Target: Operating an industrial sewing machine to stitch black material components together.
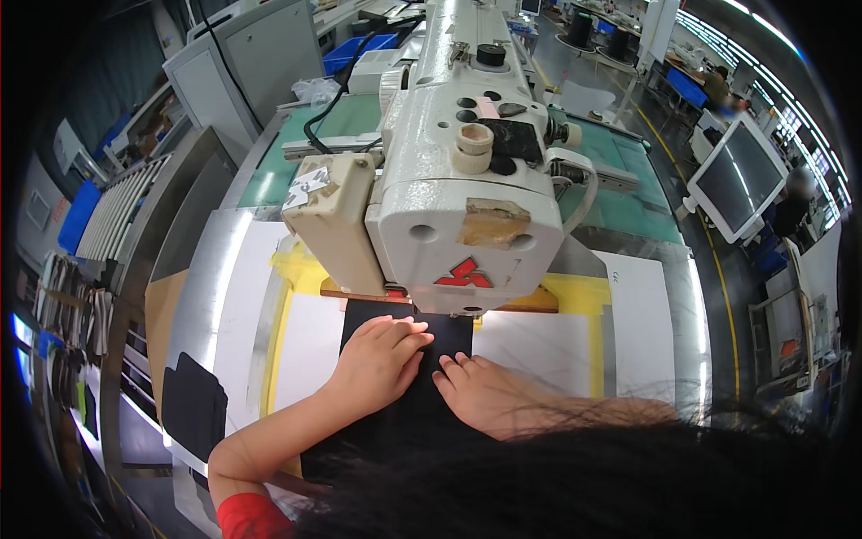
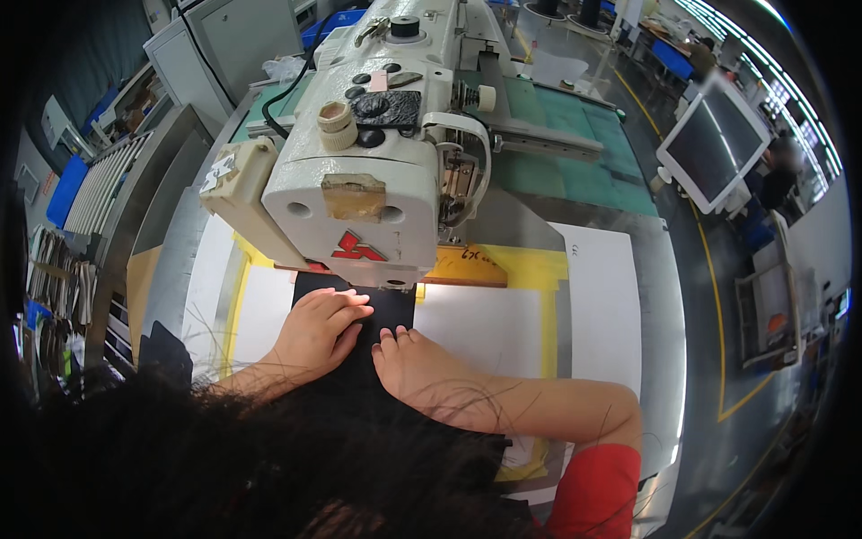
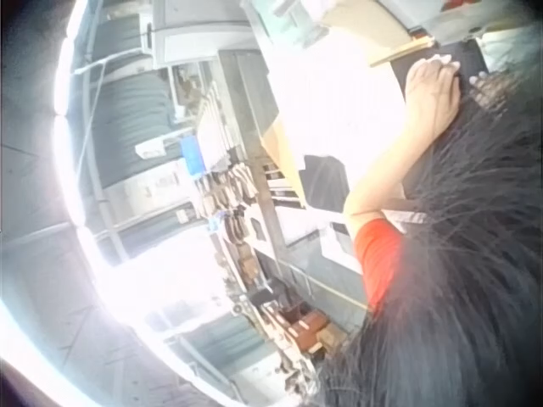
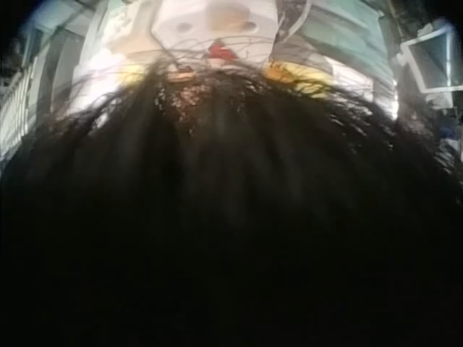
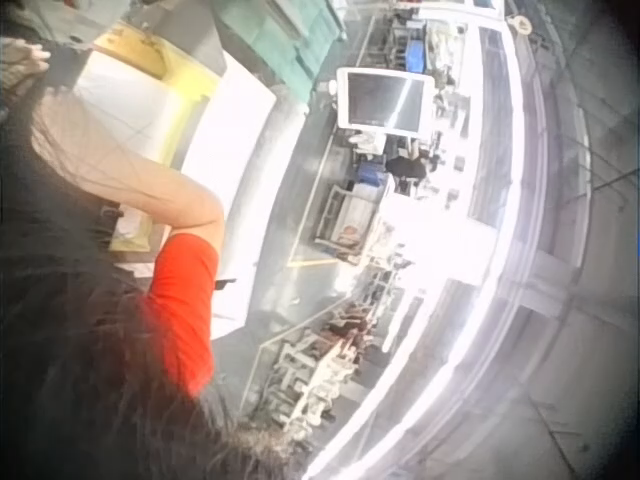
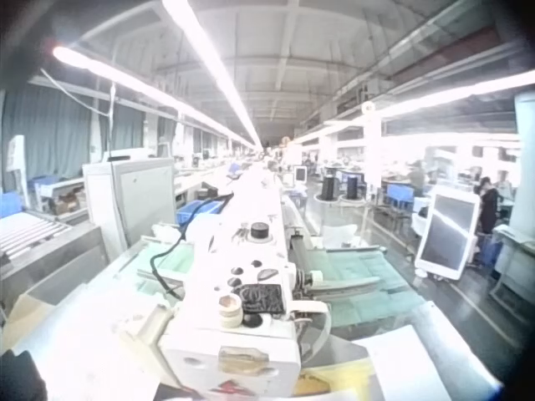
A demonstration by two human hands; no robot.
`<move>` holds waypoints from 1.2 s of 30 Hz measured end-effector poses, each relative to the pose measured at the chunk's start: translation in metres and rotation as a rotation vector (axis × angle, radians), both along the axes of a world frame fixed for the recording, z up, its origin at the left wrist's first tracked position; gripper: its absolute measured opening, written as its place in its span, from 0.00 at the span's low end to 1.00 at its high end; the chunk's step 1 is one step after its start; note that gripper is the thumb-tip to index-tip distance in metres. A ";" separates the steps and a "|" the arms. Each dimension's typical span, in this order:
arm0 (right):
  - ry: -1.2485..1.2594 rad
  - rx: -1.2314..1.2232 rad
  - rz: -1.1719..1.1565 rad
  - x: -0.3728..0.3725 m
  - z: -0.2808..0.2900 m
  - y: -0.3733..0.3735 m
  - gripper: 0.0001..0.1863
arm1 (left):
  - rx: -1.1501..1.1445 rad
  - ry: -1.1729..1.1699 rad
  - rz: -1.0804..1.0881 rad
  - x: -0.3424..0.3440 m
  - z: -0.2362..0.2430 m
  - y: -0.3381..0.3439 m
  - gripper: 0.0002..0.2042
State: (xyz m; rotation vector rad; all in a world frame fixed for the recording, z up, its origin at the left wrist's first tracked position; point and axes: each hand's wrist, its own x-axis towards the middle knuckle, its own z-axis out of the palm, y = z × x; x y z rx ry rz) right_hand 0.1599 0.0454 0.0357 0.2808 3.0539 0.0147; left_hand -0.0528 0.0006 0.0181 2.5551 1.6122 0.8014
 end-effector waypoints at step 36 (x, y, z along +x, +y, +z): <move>0.311 0.016 -0.134 0.109 -0.018 -0.015 0.22 | 0.062 -0.066 -0.098 0.037 -0.007 0.000 0.09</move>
